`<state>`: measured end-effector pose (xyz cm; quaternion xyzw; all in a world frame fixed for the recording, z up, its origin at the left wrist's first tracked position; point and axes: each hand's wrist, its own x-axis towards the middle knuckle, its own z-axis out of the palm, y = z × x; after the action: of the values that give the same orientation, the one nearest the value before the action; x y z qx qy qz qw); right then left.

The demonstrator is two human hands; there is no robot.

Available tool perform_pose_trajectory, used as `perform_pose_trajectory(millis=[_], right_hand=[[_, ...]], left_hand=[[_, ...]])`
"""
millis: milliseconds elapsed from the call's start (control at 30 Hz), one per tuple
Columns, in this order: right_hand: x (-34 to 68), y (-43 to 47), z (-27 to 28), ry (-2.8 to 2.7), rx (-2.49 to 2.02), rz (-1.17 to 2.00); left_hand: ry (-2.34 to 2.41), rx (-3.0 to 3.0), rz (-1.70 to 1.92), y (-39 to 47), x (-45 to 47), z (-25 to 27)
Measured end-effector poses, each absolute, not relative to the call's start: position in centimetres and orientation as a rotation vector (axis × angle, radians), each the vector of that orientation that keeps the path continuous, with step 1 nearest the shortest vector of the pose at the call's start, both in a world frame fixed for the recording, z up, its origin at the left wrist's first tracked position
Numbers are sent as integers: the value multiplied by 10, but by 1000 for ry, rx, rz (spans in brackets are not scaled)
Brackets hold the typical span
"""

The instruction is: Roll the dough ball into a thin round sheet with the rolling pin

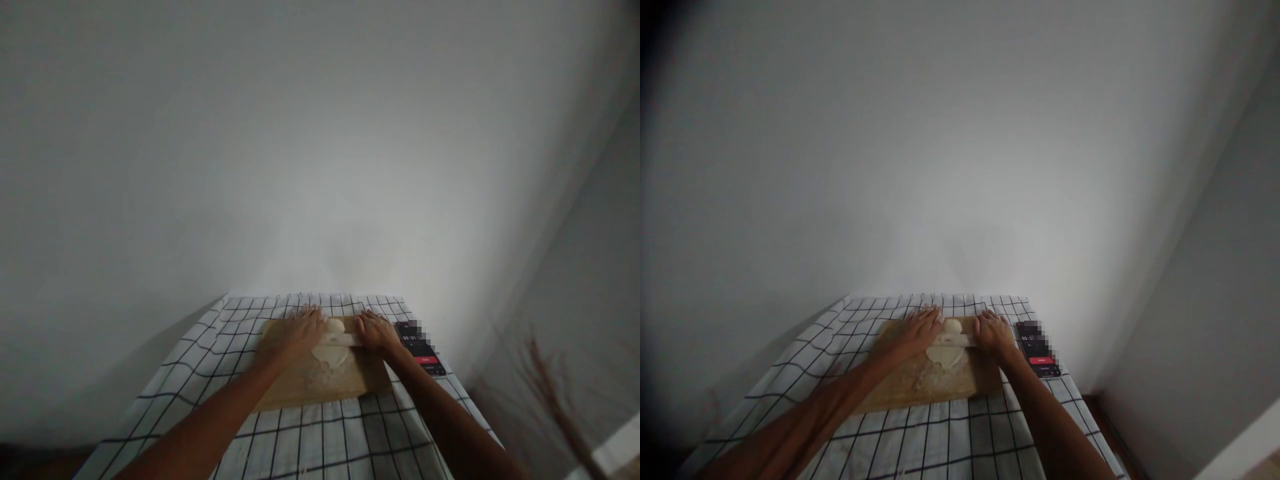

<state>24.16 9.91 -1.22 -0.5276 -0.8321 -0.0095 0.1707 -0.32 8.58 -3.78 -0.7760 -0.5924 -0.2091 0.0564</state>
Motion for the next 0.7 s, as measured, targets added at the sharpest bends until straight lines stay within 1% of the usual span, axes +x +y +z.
perform_pose_trajectory(millis=[100, 233, 433, 700], right_hand=[[240, 119, -7, -2420, -1464, -19], [244, 121, -12, -2470, -1426, 14], [244, 78, -20, -2347, -1517, -59], [245, 16, -25, -2324, -1430, -161]], left_hand=[[-1876, -2340, -640, 110, -3, -37], [-1862, -2366, -651, 113, -4, -41], [-1754, -2344, -740, 80, -4, -45], [-1499, -2333, -715, 19, 1, -42]])
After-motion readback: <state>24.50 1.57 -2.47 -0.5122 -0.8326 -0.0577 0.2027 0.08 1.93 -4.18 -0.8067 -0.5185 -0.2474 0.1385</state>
